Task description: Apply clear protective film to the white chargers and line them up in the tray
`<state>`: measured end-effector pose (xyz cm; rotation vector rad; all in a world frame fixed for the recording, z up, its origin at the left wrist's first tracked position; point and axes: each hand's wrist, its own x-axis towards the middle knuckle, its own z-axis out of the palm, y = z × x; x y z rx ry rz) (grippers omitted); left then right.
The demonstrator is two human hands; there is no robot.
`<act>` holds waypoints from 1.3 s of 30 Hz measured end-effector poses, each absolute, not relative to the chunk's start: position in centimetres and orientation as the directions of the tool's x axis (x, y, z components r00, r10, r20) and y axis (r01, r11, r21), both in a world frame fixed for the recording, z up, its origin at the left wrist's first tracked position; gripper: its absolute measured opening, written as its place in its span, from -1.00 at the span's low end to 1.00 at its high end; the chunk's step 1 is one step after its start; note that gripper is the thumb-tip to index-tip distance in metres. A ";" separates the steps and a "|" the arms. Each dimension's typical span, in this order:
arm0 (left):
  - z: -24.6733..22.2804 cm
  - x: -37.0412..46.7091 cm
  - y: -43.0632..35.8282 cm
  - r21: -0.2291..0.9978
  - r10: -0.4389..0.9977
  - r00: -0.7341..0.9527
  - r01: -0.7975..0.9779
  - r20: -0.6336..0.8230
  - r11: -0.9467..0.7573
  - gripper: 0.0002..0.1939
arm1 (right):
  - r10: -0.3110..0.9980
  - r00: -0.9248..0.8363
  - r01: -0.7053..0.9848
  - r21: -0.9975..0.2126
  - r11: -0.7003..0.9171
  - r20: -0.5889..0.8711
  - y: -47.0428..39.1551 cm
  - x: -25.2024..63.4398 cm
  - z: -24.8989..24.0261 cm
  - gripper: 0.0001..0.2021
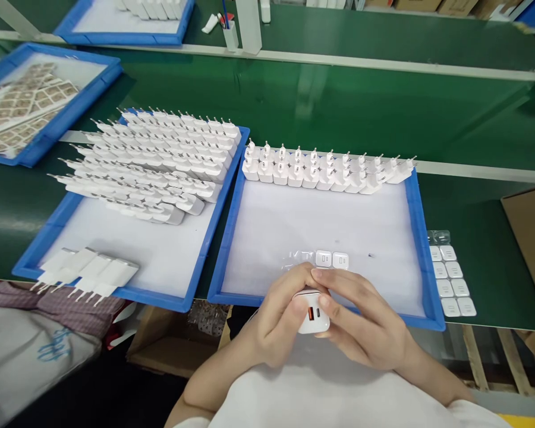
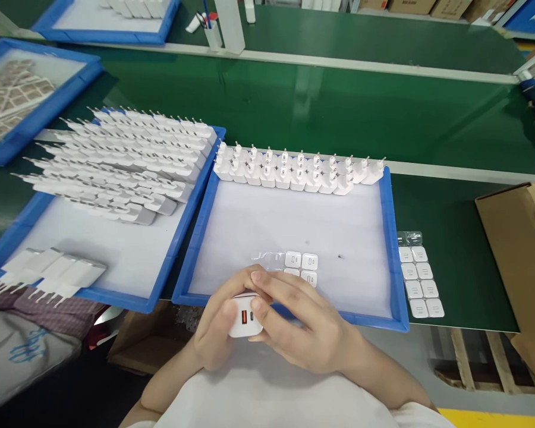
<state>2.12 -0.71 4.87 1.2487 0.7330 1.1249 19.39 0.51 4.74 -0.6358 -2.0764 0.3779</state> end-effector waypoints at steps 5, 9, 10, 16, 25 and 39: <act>4.9 2.4 -0.8 0.967 0.947 0.292 -0.247 0.136 -0.062 -0.63 | 0.620 -0.407 0.159 -0.616 0.771 0.671 0.7 19.2 4.3 -0.49; 5.1 2.5 -0.9 0.967 0.958 0.274 -0.255 0.085 -0.012 -0.59 | 0.586 -0.451 0.166 -0.582 0.796 0.673 0.7 19.5 4.1 -0.56; 5.1 2.5 -0.9 0.964 0.957 0.279 -0.265 0.081 -0.004 -0.58 | 0.585 -0.459 0.162 -0.584 0.795 0.669 0.7 19.6 4.1 -0.55; 4.9 2.4 -0.8 0.915 0.930 0.356 -0.399 0.089 0.065 -0.66 | 0.629 -0.419 0.196 -0.612 0.766 0.655 0.8 19.6 4.2 -0.52; 5.1 2.4 -0.9 0.886 0.927 0.375 -0.430 0.002 0.172 -0.66 | 0.747 -0.338 0.120 -0.761 0.637 0.572 0.3 19.3 3.6 -0.47; 4.5 2.9 -1.0 0.851 0.941 0.337 -0.496 0.007 0.172 -0.74 | 0.730 -0.358 0.132 -0.742 0.657 0.582 0.4 18.9 3.9 -0.51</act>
